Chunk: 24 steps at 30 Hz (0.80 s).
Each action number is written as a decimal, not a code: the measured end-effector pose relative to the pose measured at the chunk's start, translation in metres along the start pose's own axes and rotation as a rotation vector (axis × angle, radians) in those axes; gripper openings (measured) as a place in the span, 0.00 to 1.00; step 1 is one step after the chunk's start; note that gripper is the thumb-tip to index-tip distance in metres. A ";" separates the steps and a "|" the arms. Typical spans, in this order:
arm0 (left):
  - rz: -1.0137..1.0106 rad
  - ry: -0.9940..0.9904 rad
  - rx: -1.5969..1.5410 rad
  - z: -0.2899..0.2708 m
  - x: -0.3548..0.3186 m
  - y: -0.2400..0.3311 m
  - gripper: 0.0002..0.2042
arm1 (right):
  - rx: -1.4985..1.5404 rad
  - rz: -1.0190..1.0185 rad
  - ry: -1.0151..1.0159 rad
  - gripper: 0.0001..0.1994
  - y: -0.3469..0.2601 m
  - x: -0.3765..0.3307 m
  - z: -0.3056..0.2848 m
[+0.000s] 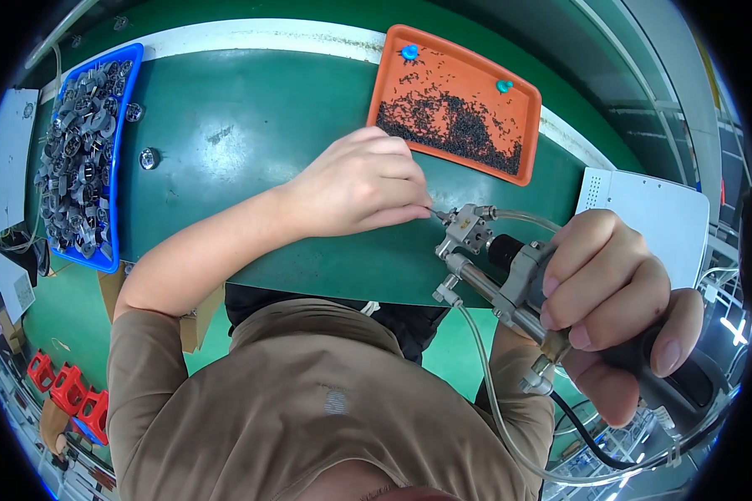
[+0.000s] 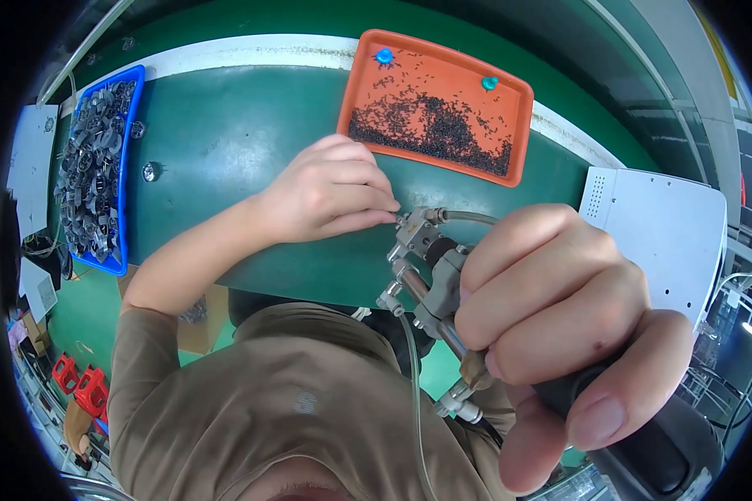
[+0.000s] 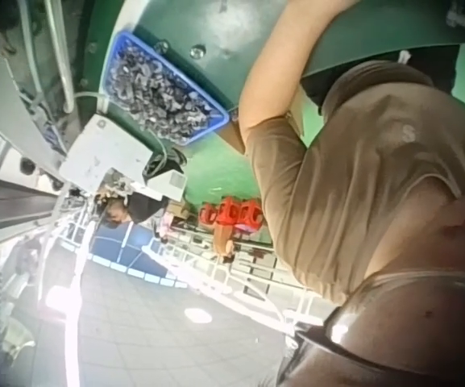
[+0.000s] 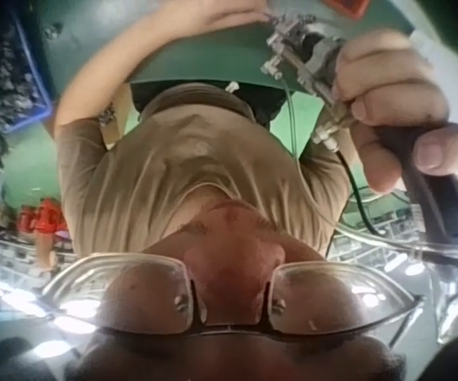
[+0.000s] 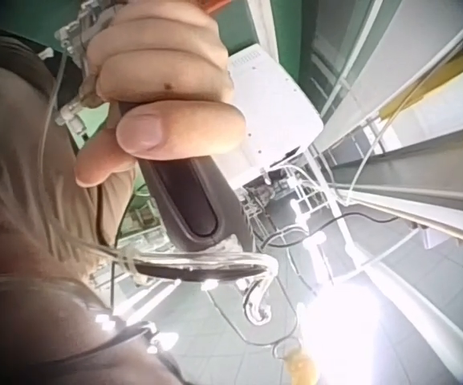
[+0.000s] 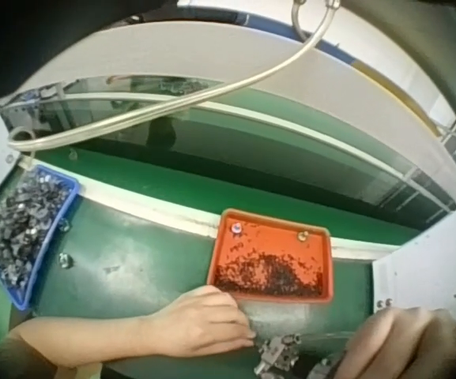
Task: The person assembles small circular parts using a specialized handheld pressing and fastening tool.
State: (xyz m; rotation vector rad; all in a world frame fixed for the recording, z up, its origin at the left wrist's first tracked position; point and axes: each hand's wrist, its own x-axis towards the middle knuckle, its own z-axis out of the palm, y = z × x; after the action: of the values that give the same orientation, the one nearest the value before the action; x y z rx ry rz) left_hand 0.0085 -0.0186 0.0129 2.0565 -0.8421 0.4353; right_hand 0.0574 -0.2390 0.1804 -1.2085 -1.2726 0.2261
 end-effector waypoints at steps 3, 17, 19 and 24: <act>0.038 -0.013 0.098 -0.009 0.002 -0.005 0.08 | 0.002 -0.047 0.054 0.25 -0.002 -0.005 -0.001; -0.105 -0.005 0.100 -0.031 -0.010 0.000 0.06 | -0.023 -0.091 -0.047 0.18 0.013 -0.006 -0.029; 0.025 -0.120 0.017 -0.025 -0.013 -0.001 0.09 | -0.034 -0.087 -0.001 0.19 0.013 -0.007 -0.025; 0.013 -0.183 0.005 -0.022 -0.016 -0.008 0.07 | -0.062 -0.101 0.111 0.24 0.013 -0.012 -0.017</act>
State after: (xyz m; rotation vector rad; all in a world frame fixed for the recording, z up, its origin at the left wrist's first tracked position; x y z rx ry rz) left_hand 0.0028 0.0091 0.0117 2.1190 -0.9638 0.2594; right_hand 0.0733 -0.2514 0.1664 -1.1897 -1.2476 0.0459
